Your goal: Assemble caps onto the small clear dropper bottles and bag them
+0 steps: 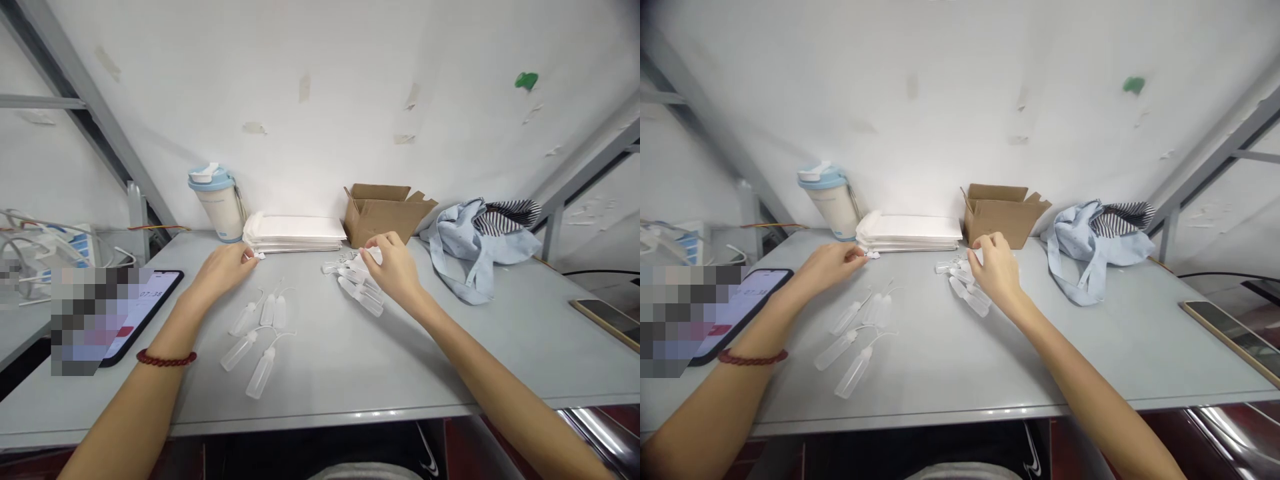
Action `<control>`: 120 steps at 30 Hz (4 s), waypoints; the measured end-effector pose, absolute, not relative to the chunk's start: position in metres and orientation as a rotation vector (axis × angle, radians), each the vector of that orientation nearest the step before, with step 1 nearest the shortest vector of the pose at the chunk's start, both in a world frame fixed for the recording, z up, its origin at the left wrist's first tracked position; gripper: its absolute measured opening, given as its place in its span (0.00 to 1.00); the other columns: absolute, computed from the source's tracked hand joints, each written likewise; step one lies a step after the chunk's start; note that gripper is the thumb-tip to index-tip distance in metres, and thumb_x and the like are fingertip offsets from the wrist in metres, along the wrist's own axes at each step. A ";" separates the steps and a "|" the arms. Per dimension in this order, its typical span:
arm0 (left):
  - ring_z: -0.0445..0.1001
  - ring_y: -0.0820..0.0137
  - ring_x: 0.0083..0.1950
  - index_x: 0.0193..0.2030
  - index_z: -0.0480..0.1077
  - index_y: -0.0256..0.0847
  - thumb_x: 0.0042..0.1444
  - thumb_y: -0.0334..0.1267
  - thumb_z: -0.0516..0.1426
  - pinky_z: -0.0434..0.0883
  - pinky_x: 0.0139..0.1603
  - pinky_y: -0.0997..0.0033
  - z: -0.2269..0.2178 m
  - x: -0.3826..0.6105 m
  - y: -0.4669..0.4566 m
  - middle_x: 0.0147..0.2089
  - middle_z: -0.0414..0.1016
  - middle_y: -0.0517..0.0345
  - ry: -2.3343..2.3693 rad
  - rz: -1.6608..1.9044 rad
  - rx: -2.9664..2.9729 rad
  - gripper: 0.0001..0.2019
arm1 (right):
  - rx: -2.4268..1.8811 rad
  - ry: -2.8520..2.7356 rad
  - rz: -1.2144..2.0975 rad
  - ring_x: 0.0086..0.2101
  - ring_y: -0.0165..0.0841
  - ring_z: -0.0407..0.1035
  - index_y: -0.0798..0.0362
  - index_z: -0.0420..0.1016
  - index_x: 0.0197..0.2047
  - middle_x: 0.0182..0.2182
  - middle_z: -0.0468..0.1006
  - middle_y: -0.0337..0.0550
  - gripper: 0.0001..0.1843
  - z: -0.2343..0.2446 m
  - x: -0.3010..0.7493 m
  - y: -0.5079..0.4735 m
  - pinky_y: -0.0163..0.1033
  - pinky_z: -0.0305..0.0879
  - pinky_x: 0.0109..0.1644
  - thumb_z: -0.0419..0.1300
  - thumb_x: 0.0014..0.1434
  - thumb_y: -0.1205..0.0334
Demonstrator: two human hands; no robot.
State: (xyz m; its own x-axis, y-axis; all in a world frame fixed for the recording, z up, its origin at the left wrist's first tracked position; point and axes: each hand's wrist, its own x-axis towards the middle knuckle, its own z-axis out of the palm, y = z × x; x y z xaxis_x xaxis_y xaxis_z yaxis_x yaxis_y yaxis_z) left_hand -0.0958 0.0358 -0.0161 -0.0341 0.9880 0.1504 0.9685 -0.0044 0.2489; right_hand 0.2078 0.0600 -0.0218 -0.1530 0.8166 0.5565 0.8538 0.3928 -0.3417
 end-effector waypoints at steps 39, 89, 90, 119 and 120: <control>0.68 0.70 0.29 0.29 0.74 0.37 0.53 0.49 0.55 0.65 0.31 0.73 -0.011 -0.050 0.019 0.27 0.73 0.59 1.481 0.799 1.862 0.16 | -0.807 -2.654 -0.122 0.18 0.28 0.61 0.55 0.72 0.38 0.22 0.71 0.41 0.13 -0.070 0.163 -0.029 0.35 0.38 0.21 0.50 0.62 0.57; 0.63 0.73 0.27 0.25 0.71 0.37 0.56 0.47 0.54 0.62 0.29 0.74 -0.019 -0.017 0.006 0.24 0.69 0.61 1.187 0.724 1.765 0.16 | -0.919 -2.090 1.240 0.27 0.28 0.61 0.55 0.63 0.43 0.26 0.64 0.35 0.12 -0.051 0.179 0.015 0.36 0.61 0.33 0.48 0.64 0.55; 0.65 0.73 0.29 0.28 0.73 0.37 0.56 0.47 0.54 0.63 0.31 0.74 -0.018 -0.017 0.005 0.27 0.72 0.60 1.182 0.735 1.799 0.15 | -0.903 -2.037 1.308 0.27 0.28 0.61 0.55 0.64 0.40 0.26 0.64 0.36 0.13 -0.052 0.179 0.016 0.36 0.61 0.32 0.48 0.64 0.53; 0.70 0.68 0.35 0.33 0.72 0.39 0.54 0.48 0.56 0.69 0.39 0.69 -0.011 -0.009 -0.003 0.33 0.74 0.56 1.162 0.749 1.739 0.13 | -0.948 -2.120 1.174 0.25 0.27 0.55 0.53 0.57 0.29 0.24 0.59 0.34 0.19 -0.042 0.181 0.009 0.34 0.51 0.27 0.51 0.60 0.45; 0.71 0.68 0.36 0.34 0.72 0.39 0.54 0.47 0.57 0.69 0.40 0.69 -0.010 -0.009 -0.003 0.34 0.74 0.55 1.151 0.767 1.735 0.12 | -0.916 -2.049 1.339 0.24 0.26 0.54 0.53 0.58 0.29 0.23 0.58 0.33 0.20 -0.041 0.181 0.011 0.33 0.50 0.26 0.51 0.60 0.44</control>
